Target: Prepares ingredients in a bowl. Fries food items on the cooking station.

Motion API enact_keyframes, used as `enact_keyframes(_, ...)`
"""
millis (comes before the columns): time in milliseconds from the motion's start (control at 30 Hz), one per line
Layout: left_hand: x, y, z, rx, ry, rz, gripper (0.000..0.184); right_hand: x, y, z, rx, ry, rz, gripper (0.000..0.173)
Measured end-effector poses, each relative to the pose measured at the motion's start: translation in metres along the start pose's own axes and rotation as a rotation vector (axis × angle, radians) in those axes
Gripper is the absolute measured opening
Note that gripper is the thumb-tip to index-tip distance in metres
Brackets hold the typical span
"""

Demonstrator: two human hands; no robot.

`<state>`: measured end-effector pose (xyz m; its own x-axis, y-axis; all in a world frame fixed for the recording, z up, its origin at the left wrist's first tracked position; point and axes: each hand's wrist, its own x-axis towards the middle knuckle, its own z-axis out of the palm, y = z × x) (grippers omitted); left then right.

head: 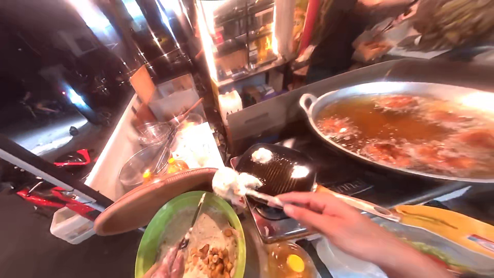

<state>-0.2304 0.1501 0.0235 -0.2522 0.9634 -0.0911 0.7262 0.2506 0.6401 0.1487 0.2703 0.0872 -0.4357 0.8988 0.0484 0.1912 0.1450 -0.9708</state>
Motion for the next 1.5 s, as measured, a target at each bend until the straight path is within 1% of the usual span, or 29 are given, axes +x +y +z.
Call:
enact_keyframes(67, 0.019, 0.026, 0.015, -0.028, -0.029, 0.037, 0.045, 0.009, 0.005, -0.019, -0.174, 0.133, -0.015, 0.028)
enact_keyframes(167, 0.06, 0.044, 0.048, 0.004, -0.114, 0.084, 0.047, 0.026, 0.042, -0.034, -0.559, 0.3, 0.01, 0.031)
enact_keyframes(233, 0.083, 0.058, 0.07, 0.021, -0.149, 0.149, 0.047, 0.036, 0.074, -0.037, -0.759, 0.359, -0.001, 0.031)
enact_keyframes(333, 0.113, 0.083, 0.094, 0.03, -0.193, 0.204, 0.047, 0.044, 0.115, -0.04, -0.922, 0.395, 0.0, 0.032)
enact_keyframes(500, 0.151, 0.103, 0.12, 0.197, -0.173, 0.298, 0.049, 0.043, 0.138, -0.043, -0.941, 0.356, 0.056, 0.034)
enact_keyframes(633, 0.159, 0.127, 0.126, 0.252, -0.147, 0.332, 0.047, 0.042, 0.147, -0.043, -0.92, 0.358, 0.032, 0.035)
enact_keyframes(733, 0.161, 0.14, 0.131, 0.315, -0.112, 0.324, 0.047, 0.043, 0.151, -0.043, -0.912, 0.386, 0.018, 0.035)
enact_keyframes(1000, 0.163, 0.149, 0.137, 0.499, -0.12, 0.288, 0.048, 0.041, 0.15, -0.04, -0.892, 0.438, 0.003, 0.033)
enact_keyframes(1200, 0.161, 0.141, 0.131, 0.465, -0.08, 0.341, 0.051, 0.035, 0.138, -0.041, -0.871, 0.433, 0.006, 0.034)
enact_keyframes(1300, 0.161, 0.14, 0.128, 0.462, -0.037, 0.374, 0.048, 0.034, 0.128, -0.044, -0.821, 0.405, 0.048, 0.034)
enact_keyframes(1500, 0.167, 0.145, 0.135, 0.538, -0.103, 0.318, 0.048, 0.043, 0.122, -0.045, -0.797, 0.293, 0.214, 0.033)
